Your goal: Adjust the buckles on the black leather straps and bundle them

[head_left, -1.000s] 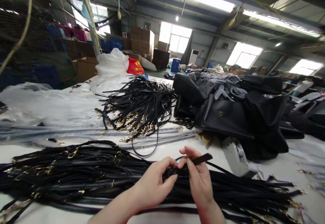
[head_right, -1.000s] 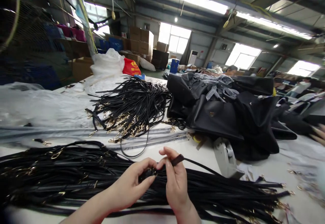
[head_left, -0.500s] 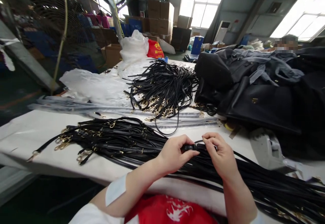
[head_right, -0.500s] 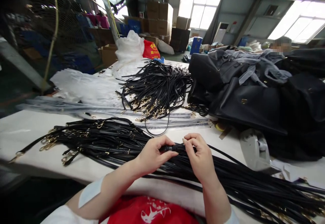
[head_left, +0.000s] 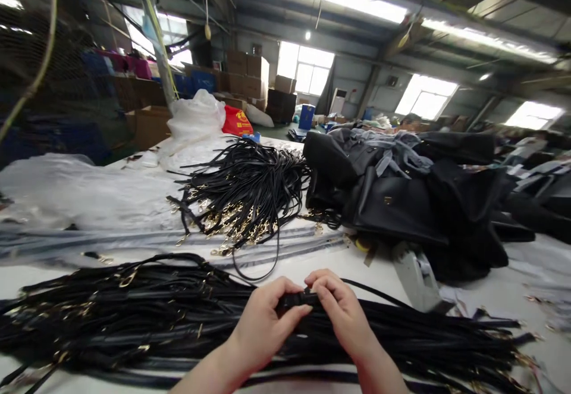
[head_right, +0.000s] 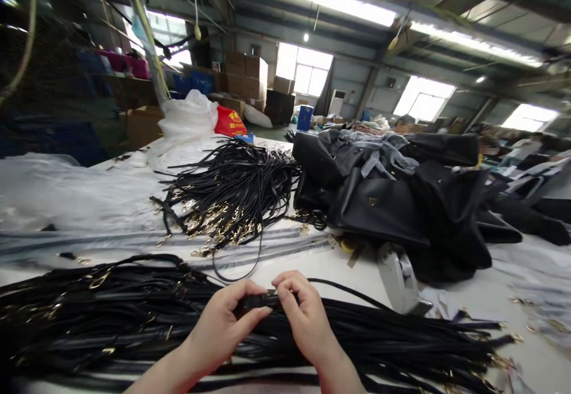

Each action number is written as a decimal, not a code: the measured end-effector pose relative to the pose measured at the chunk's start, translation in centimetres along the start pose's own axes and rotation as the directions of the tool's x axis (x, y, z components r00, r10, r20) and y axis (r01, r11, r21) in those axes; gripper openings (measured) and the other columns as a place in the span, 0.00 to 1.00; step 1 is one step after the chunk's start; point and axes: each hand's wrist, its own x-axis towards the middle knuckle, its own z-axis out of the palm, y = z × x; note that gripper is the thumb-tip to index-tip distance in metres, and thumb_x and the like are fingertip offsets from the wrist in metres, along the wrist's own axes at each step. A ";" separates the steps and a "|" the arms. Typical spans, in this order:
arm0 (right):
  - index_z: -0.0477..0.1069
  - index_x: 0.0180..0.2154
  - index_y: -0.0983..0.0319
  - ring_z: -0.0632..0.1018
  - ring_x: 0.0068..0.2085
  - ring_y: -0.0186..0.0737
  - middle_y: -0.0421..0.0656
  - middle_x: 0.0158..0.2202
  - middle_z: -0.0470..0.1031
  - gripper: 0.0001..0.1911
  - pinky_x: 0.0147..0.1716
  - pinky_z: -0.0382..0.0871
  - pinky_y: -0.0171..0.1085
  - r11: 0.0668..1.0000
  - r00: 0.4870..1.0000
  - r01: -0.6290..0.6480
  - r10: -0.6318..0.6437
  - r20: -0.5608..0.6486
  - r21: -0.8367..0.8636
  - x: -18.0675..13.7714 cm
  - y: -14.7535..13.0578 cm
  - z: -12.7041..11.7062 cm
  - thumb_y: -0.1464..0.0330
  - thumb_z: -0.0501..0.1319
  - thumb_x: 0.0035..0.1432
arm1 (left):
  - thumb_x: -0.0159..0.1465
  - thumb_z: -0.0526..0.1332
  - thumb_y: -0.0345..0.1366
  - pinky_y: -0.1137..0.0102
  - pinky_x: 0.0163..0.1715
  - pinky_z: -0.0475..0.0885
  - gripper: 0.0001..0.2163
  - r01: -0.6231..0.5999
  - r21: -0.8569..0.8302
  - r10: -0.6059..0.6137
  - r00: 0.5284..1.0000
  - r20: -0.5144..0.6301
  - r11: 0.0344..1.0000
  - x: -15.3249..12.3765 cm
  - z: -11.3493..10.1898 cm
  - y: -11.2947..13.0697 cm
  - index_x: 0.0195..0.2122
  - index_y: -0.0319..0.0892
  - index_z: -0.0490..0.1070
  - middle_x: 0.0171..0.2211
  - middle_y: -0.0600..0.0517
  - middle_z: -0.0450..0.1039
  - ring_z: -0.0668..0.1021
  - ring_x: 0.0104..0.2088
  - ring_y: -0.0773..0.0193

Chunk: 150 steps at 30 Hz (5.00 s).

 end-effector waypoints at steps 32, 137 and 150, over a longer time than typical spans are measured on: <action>0.73 0.36 0.56 0.78 0.33 0.42 0.40 0.32 0.80 0.03 0.59 0.64 0.56 0.848 0.951 0.294 -0.305 0.046 -0.441 -1.6 -1.9 0.4 0.66 0.65 0.60 | 0.73 0.43 0.46 0.67 0.38 0.75 0.26 0.069 0.045 -0.065 0.995 -0.079 0.997 -0.6 -0.7 0.7 0.46 0.38 0.79 0.32 0.45 0.79 0.80 0.36 0.58; 0.73 0.53 0.60 0.78 0.50 0.49 0.51 0.49 0.79 0.29 0.53 0.69 0.49 0.950 0.890 -0.298 0.240 0.388 0.095 -0.7 1.8 2.8 0.47 0.48 0.68 | 0.63 0.56 0.60 0.69 0.31 0.70 0.23 0.300 -0.592 -0.277 0.952 0.132 0.748 1.6 -1.4 -3.1 0.28 0.43 0.58 0.25 0.55 0.62 0.72 0.28 0.65; 0.73 0.39 0.63 0.56 0.22 0.29 0.33 0.21 0.55 0.24 0.20 0.48 0.32 0.891 0.829 -0.446 0.378 0.413 0.079 -2.2 1.9 2.1 0.47 0.57 0.64 | 0.56 0.70 0.48 0.72 0.30 0.65 0.25 0.328 -0.785 -0.430 0.898 0.087 0.526 2.6 -1.4 -3.2 0.17 0.43 0.54 0.15 0.60 0.54 0.67 0.22 0.69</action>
